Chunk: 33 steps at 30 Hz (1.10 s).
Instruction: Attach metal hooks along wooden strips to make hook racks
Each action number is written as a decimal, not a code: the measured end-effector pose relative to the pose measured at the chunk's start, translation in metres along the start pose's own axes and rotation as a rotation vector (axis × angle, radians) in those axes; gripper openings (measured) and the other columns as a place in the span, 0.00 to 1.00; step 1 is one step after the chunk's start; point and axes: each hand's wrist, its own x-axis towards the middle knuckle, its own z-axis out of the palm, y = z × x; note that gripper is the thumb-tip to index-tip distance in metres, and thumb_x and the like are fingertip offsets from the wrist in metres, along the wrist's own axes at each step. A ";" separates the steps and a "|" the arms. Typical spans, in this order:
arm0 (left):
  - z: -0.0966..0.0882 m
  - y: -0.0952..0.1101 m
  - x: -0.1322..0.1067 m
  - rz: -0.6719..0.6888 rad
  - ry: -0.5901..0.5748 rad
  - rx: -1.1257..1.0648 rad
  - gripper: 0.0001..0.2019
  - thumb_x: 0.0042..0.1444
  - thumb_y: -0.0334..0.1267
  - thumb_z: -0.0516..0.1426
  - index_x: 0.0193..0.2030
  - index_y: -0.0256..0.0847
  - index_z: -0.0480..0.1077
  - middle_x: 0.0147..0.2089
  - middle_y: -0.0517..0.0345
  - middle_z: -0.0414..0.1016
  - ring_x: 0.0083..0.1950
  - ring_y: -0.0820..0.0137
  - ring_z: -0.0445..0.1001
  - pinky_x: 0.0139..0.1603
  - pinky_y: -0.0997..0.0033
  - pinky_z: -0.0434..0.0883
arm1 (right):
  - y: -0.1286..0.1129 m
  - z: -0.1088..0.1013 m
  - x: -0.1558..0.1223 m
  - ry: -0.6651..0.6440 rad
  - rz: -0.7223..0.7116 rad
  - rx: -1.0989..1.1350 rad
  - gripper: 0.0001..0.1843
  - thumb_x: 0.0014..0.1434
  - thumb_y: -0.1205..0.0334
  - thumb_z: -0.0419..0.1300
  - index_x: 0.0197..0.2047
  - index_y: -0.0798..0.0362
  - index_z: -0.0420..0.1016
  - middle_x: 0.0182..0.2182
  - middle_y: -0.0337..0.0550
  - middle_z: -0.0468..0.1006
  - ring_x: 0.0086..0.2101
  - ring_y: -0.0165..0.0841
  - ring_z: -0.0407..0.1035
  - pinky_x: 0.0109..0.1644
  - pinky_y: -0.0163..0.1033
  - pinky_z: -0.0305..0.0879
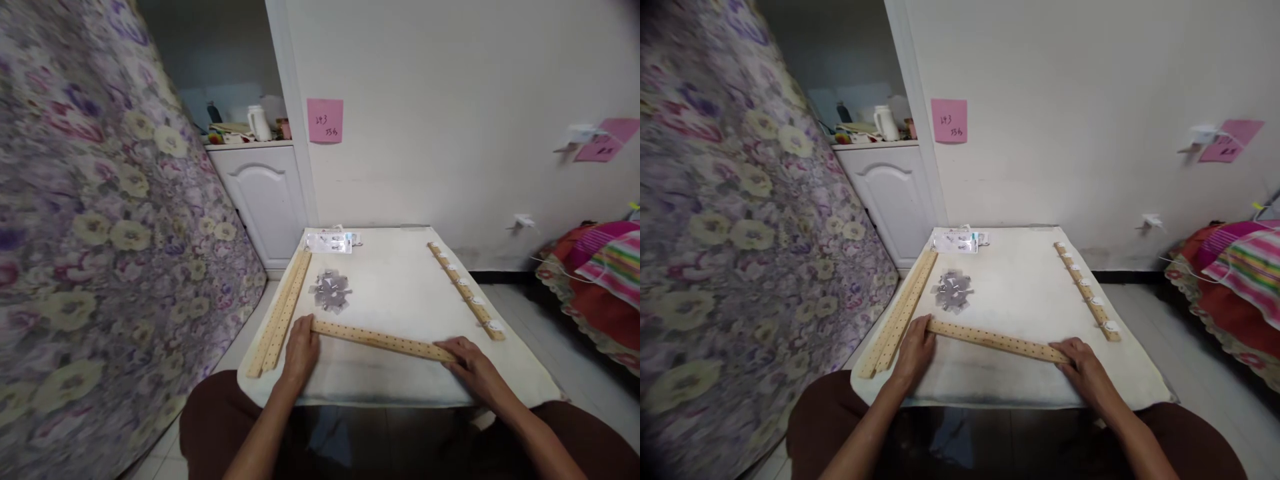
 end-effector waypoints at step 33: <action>0.001 -0.006 -0.035 -0.036 0.170 0.004 0.21 0.55 0.36 0.51 0.57 0.38 0.61 0.53 0.47 0.67 0.56 0.58 0.64 0.59 0.53 0.63 | 0.014 -0.002 0.002 0.146 0.134 0.199 0.14 0.54 0.57 0.60 0.45 0.47 0.74 0.49 0.46 0.71 0.50 0.39 0.67 0.51 0.43 0.68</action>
